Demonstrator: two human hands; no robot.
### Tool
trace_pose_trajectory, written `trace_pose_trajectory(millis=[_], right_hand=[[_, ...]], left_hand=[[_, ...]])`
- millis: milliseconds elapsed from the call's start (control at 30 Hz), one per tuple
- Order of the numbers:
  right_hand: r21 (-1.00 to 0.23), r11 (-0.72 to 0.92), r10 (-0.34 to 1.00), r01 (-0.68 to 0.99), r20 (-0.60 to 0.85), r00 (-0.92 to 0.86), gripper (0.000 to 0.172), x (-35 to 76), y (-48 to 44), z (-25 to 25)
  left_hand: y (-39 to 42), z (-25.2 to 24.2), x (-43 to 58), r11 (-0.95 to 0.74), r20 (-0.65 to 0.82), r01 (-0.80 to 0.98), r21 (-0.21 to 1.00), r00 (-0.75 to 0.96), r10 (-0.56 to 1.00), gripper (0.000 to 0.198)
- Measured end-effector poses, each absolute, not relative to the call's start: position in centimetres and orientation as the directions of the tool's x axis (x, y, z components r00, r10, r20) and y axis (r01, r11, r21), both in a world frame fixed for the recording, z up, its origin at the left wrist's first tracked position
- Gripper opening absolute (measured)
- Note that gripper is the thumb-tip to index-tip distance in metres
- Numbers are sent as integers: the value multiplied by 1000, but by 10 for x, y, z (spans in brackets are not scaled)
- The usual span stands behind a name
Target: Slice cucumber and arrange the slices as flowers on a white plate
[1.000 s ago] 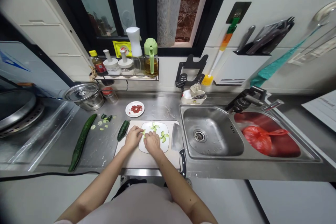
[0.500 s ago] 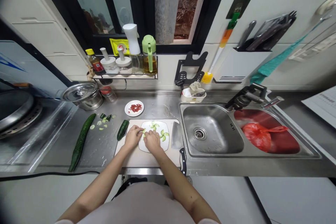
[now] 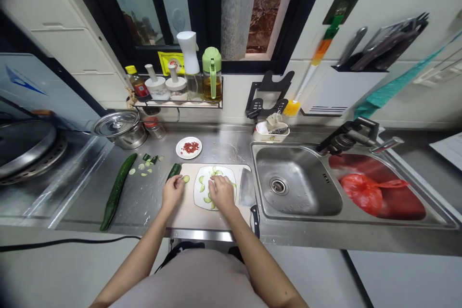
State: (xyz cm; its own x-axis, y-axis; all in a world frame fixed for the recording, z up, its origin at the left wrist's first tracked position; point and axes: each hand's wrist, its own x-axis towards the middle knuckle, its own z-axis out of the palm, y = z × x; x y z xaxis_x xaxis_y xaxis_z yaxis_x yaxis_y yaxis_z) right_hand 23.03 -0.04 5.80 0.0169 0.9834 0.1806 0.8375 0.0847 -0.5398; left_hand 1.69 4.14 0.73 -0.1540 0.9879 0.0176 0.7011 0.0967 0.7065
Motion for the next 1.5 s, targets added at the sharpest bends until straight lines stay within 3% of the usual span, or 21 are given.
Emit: trace_pose_trajectory(millis=[133,333,433,767,867,967,1067,1133,1233,1333,1500], right_hand=[[-636,95,958,766,267,103,30,255,-18,61],[-684,88,958,724,258,128,31,271,-36,54],[-694,83,958,715,252,134,31,271,-40,52],[-709,108,958,697,261,118,30,269,-44,51],[-713,98,961,695,249,120,30,269,-44,50],[-729,94,967,678,228,110,30,265,-41,54],[-766,83,974,637,196,110,29,256,-29,65],[-820,59,982,569,149,113,29,247,-16,76],[-914,65,997,400,79,18,30,234,3,96],[-953,82,989,291,42,-139,22,226,15,111],[-995,62,998,83,62,2,26,221,16,119]], left_hand=[[33,6,12,144,-53,764,628,-143,988,37],[43,16,28,168,-186,907,386,-102,977,48],[52,21,36,174,-237,935,309,-101,966,44],[63,29,44,109,-190,965,239,-64,980,28],[62,28,42,142,-190,939,312,-85,978,23],[60,31,38,201,-197,819,538,-109,974,17],[55,44,37,223,-254,497,838,-6,967,22],[50,61,40,217,-256,243,945,142,956,32],[43,90,47,164,-163,24,986,302,939,46],[36,114,54,148,-126,-39,988,346,930,52],[27,126,60,262,-222,-140,955,247,943,53]])
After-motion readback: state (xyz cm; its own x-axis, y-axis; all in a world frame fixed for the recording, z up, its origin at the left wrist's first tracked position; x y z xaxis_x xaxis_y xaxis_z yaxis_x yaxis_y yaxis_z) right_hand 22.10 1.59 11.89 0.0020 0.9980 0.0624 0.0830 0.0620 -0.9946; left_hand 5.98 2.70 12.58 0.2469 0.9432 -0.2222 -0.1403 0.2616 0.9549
